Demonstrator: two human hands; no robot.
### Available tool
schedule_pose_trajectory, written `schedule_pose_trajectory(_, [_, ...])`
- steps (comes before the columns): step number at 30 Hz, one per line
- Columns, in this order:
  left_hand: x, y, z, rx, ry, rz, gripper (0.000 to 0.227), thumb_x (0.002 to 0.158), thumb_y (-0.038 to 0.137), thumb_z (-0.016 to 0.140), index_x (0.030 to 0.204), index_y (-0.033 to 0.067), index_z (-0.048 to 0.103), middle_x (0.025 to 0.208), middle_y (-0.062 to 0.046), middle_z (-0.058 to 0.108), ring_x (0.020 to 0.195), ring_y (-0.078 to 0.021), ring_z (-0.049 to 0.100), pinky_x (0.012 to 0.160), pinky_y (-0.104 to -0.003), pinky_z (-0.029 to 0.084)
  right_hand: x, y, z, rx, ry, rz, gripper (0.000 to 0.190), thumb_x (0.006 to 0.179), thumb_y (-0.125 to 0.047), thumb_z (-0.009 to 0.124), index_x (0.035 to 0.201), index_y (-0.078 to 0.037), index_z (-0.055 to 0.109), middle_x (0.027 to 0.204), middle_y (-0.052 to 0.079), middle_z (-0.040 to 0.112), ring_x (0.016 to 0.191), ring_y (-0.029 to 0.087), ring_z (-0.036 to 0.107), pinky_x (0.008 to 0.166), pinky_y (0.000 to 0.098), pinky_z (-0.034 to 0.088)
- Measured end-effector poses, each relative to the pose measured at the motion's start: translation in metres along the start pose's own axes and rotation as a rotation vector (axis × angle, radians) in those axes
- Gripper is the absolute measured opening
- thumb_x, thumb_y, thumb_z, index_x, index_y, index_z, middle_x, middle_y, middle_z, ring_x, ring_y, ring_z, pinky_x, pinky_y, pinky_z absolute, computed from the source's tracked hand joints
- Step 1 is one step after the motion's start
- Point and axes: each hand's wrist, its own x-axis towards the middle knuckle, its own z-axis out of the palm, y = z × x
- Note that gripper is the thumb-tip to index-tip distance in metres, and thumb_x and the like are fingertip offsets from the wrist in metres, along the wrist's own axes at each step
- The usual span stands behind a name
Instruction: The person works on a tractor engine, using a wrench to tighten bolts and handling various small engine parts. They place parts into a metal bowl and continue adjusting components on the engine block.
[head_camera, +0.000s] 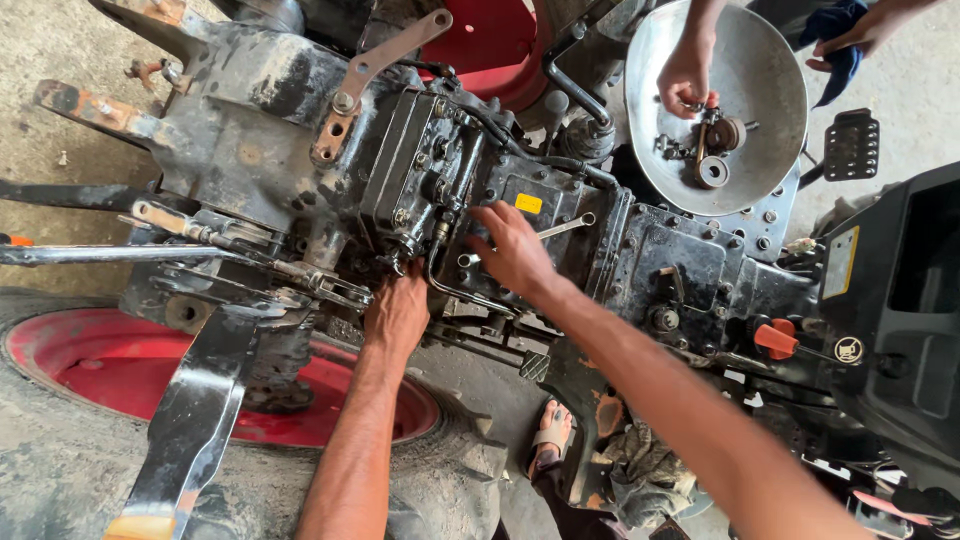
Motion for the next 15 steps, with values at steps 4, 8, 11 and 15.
schedule_pose_trajectory(4, [-0.005,0.008,-0.020,-0.022,0.109,0.045,0.035,0.094,0.011,0.053,0.123,-0.0072,0.060,0.094,-0.029,0.071,0.077,-0.0414,0.073,0.066,-0.048,0.061,0.016,-0.014,0.041,0.140,0.127,0.062,0.032,0.085,-0.010,0.075,0.114,-0.001,0.064,0.107,0.019,0.061,0.100,0.039,0.060,0.085,0.0479,0.052])
schedule_pose_trajectory(8, [-0.006,0.029,-0.036,-0.017,0.070,-0.113,0.031,0.097,0.026,0.056,0.109,-0.0011,0.065,0.092,-0.027,0.072,0.078,-0.0448,0.071,0.065,-0.053,0.058,0.006,-0.011,0.060,0.215,0.180,0.129,0.014,0.088,-0.009,0.075,0.097,-0.006,0.064,0.100,0.016,0.060,0.098,0.038,0.061,0.084,0.0486,0.052])
schedule_pose_trajectory(11, [-0.004,0.032,-0.038,0.069,-0.063,-0.226,0.031,0.103,0.028,0.051,0.109,0.0003,0.065,0.085,-0.023,0.074,0.082,-0.0407,0.073,0.070,-0.051,0.060,0.002,-0.013,0.063,0.167,0.166,0.006,0.020,0.081,-0.009,0.076,0.097,-0.006,0.063,0.101,0.016,0.060,0.098,0.040,0.060,0.082,0.0504,0.049])
schedule_pose_trajectory(15, [-0.002,0.028,-0.026,0.170,-0.026,-0.132,0.024,0.105,0.018,0.049,0.107,0.0014,0.066,0.089,-0.020,0.074,0.086,-0.0365,0.075,0.072,-0.048,0.062,0.006,-0.018,0.059,0.196,0.222,-0.044,0.024,0.084,-0.005,0.071,0.107,-0.006,0.063,0.104,0.016,0.059,0.104,0.040,0.058,0.089,0.0496,0.047])
